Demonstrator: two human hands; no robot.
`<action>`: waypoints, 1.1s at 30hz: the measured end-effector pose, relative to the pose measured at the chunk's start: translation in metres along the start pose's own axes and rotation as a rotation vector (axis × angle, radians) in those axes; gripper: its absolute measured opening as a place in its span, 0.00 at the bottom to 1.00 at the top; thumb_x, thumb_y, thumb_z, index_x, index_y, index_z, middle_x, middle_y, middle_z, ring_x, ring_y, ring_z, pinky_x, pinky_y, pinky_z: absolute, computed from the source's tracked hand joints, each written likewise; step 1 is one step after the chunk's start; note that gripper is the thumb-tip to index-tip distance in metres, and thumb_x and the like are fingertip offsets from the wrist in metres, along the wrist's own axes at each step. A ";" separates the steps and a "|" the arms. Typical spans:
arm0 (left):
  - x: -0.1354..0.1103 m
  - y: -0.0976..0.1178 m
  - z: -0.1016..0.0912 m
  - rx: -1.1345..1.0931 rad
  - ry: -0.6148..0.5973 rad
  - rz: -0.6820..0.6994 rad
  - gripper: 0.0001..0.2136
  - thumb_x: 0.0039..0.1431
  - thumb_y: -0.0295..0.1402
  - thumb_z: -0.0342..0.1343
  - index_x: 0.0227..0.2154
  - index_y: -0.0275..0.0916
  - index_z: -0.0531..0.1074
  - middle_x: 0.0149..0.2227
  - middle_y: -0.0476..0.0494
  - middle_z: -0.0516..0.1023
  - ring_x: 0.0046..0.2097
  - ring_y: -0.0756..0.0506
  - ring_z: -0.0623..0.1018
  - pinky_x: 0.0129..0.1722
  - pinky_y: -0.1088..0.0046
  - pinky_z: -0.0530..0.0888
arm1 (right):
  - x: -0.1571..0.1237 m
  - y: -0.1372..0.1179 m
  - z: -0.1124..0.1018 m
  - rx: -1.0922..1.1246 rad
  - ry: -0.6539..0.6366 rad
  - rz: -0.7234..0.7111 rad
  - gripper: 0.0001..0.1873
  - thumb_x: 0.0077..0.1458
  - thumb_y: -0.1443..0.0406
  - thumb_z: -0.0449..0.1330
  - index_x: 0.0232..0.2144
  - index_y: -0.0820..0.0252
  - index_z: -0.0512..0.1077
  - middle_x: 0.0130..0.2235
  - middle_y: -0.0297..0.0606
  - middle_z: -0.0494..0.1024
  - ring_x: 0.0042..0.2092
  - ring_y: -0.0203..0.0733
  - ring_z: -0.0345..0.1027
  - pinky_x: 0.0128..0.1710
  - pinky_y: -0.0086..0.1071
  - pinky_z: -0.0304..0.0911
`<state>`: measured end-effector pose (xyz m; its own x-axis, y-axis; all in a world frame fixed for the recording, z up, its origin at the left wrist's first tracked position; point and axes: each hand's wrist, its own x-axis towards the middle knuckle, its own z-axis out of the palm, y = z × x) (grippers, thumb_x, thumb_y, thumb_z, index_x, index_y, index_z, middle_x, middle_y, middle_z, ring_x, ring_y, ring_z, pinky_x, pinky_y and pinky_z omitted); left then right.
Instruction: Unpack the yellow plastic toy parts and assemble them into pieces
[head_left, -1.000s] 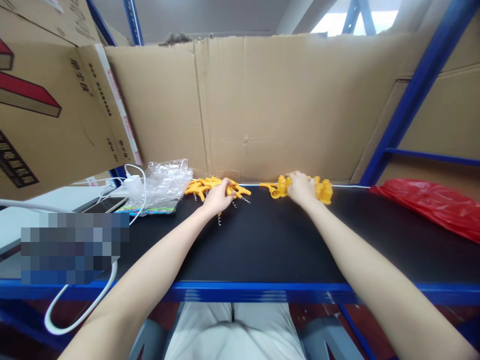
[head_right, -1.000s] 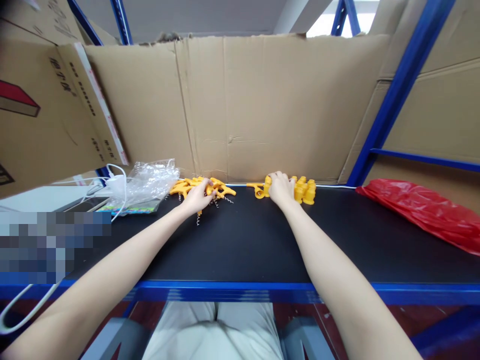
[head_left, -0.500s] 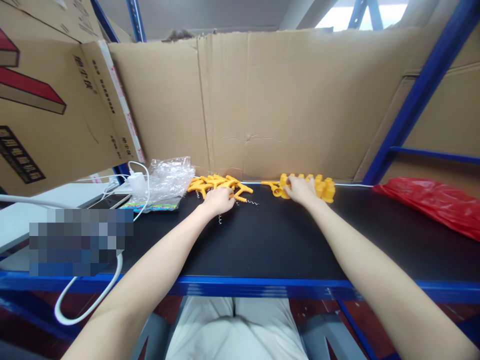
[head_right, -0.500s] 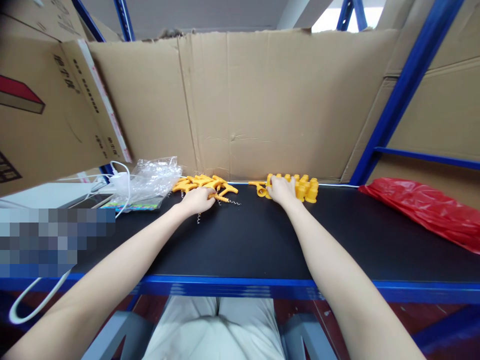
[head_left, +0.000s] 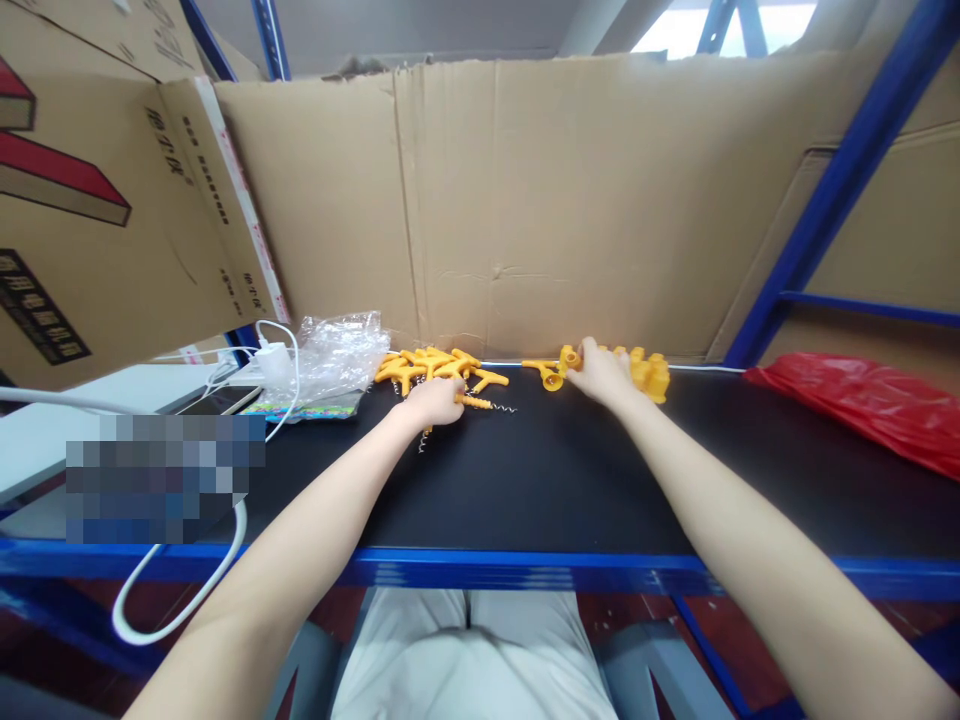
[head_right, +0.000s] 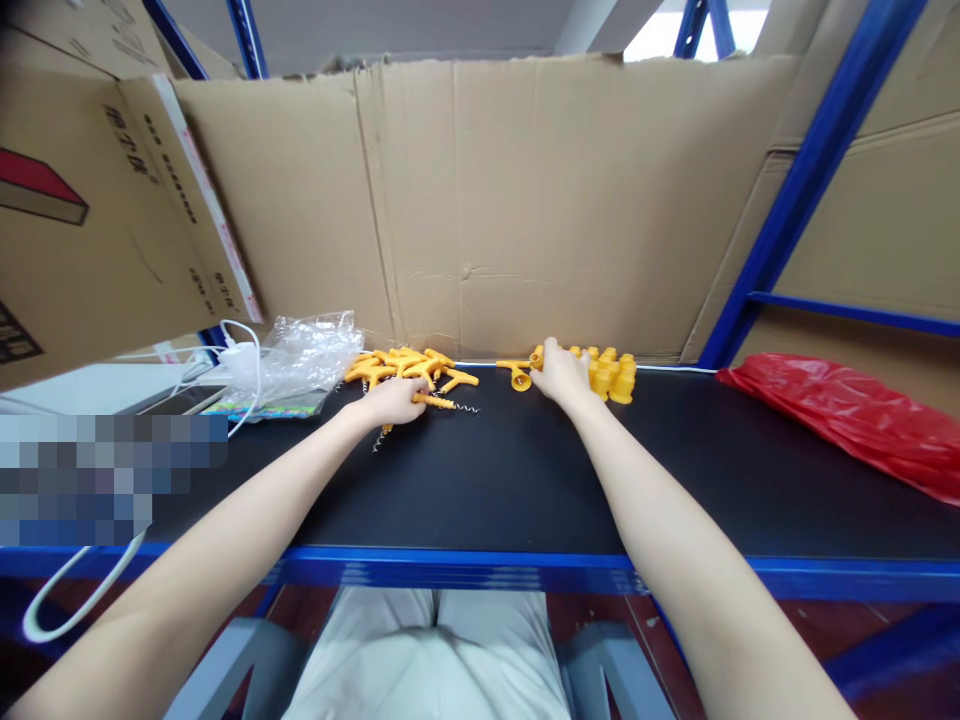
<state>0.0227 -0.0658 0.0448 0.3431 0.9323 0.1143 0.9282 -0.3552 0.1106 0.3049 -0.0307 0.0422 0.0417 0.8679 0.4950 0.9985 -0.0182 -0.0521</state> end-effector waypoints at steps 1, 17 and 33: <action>0.000 0.000 0.000 0.005 0.003 0.002 0.15 0.55 0.34 0.47 0.45 0.41 0.68 0.43 0.39 0.76 0.45 0.37 0.75 0.43 0.61 0.71 | -0.001 -0.003 -0.003 0.023 -0.005 -0.046 0.15 0.50 0.62 0.54 0.40 0.62 0.64 0.34 0.46 0.76 0.38 0.52 0.69 0.43 0.43 0.53; 0.003 -0.002 0.006 -0.033 0.165 0.078 0.11 0.62 0.39 0.42 0.42 0.41 0.63 0.44 0.38 0.75 0.45 0.37 0.74 0.40 0.61 0.70 | -0.014 -0.031 -0.010 0.129 -0.086 -0.521 0.11 0.50 0.65 0.55 0.39 0.59 0.67 0.37 0.42 0.76 0.41 0.48 0.67 0.42 0.40 0.55; 0.009 -0.003 0.010 -0.249 0.251 0.225 0.16 0.61 0.42 0.45 0.44 0.38 0.67 0.47 0.38 0.73 0.49 0.40 0.72 0.48 0.63 0.68 | -0.023 -0.045 -0.009 0.360 0.022 -0.679 0.15 0.57 0.65 0.54 0.47 0.58 0.69 0.46 0.44 0.73 0.45 0.48 0.70 0.44 0.40 0.61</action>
<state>0.0241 -0.0555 0.0358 0.4591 0.7951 0.3964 0.7605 -0.5823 0.2872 0.2591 -0.0543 0.0409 -0.5718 0.6209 0.5363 0.7320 0.6813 -0.0083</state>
